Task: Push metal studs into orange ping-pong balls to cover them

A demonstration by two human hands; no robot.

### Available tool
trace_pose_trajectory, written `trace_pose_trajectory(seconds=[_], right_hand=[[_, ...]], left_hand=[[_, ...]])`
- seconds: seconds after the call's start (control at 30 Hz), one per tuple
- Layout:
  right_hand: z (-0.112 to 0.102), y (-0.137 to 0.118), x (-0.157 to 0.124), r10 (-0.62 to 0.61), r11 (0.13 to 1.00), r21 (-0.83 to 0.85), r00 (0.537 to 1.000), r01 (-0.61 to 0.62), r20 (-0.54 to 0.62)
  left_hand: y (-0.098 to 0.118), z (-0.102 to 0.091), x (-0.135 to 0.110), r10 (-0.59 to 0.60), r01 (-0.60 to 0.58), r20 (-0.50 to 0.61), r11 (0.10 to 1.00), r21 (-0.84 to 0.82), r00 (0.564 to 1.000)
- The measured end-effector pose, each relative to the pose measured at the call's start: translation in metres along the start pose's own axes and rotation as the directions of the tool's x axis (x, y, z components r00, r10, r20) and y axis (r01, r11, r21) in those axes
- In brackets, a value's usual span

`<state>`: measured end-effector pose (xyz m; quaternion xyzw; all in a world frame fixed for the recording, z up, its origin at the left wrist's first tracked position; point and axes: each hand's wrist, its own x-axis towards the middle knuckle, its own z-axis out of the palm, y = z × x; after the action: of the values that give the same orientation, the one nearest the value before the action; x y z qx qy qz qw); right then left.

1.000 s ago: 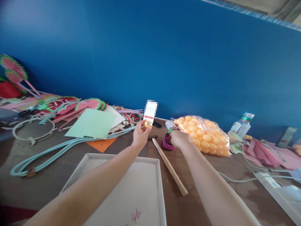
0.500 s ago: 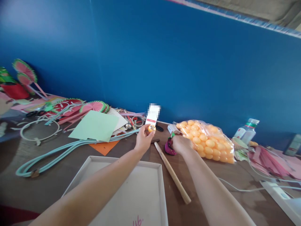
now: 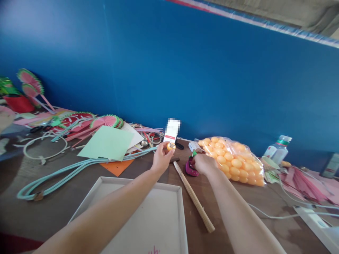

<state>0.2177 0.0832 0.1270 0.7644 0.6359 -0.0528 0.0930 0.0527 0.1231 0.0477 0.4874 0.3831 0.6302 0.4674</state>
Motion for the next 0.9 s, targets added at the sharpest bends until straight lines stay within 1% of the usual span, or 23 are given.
trace_pose_trajectory(seconds=[0.17,0.37,0.5,0.53,0.6,0.67,0.73,0.77,0.83,0.9], right_hand=[[-0.001,-0.004,0.000,0.018,1.000,-0.012,1.000,-0.018,-0.006],[0.006,0.011,0.006,-0.007,0.996,0.093,0.999,0.012,-0.053],[0.013,0.021,0.008,-0.022,0.988,0.145,0.988,0.045,-0.155],[0.015,0.022,0.007,-0.026,0.982,0.180,0.980,0.062,-0.196],[0.018,0.023,0.004,-0.012,0.945,0.309,0.957,0.106,-0.289],[0.021,0.020,-0.002,0.044,0.859,0.486,0.924,0.158,-0.379],[0.024,0.012,-0.011,0.117,0.718,0.660,0.897,0.221,-0.427],[0.025,0.007,-0.017,0.142,0.629,0.735,0.893,0.252,-0.428],[0.028,-0.005,-0.027,0.144,0.441,0.844,0.904,0.305,-0.402],[0.034,-0.016,-0.034,0.117,0.305,0.887,0.911,0.346,-0.396]], left_hand=[[0.000,0.000,0.000,0.001,-0.001,0.001,1.000,-0.005,1.000],[0.002,-0.001,0.000,-0.012,0.012,0.007,1.000,-0.022,1.000],[0.000,-0.001,0.000,-0.001,0.001,0.021,1.000,-0.010,1.000],[0.000,-0.001,0.000,-0.002,0.002,0.028,1.000,-0.007,1.000],[-0.001,-0.001,0.000,-0.014,0.014,0.045,1.000,-0.008,0.999],[0.000,-0.001,-0.001,-0.038,0.040,0.064,0.999,-0.022,0.997],[0.003,0.000,-0.001,-0.071,0.077,0.089,0.995,-0.061,0.993],[0.006,0.001,-0.002,-0.092,0.102,0.110,0.990,-0.094,0.990],[0.011,0.003,-0.003,-0.136,0.164,0.162,0.972,-0.172,0.977],[0.015,0.004,-0.004,-0.170,0.215,0.208,0.951,-0.220,0.963]])
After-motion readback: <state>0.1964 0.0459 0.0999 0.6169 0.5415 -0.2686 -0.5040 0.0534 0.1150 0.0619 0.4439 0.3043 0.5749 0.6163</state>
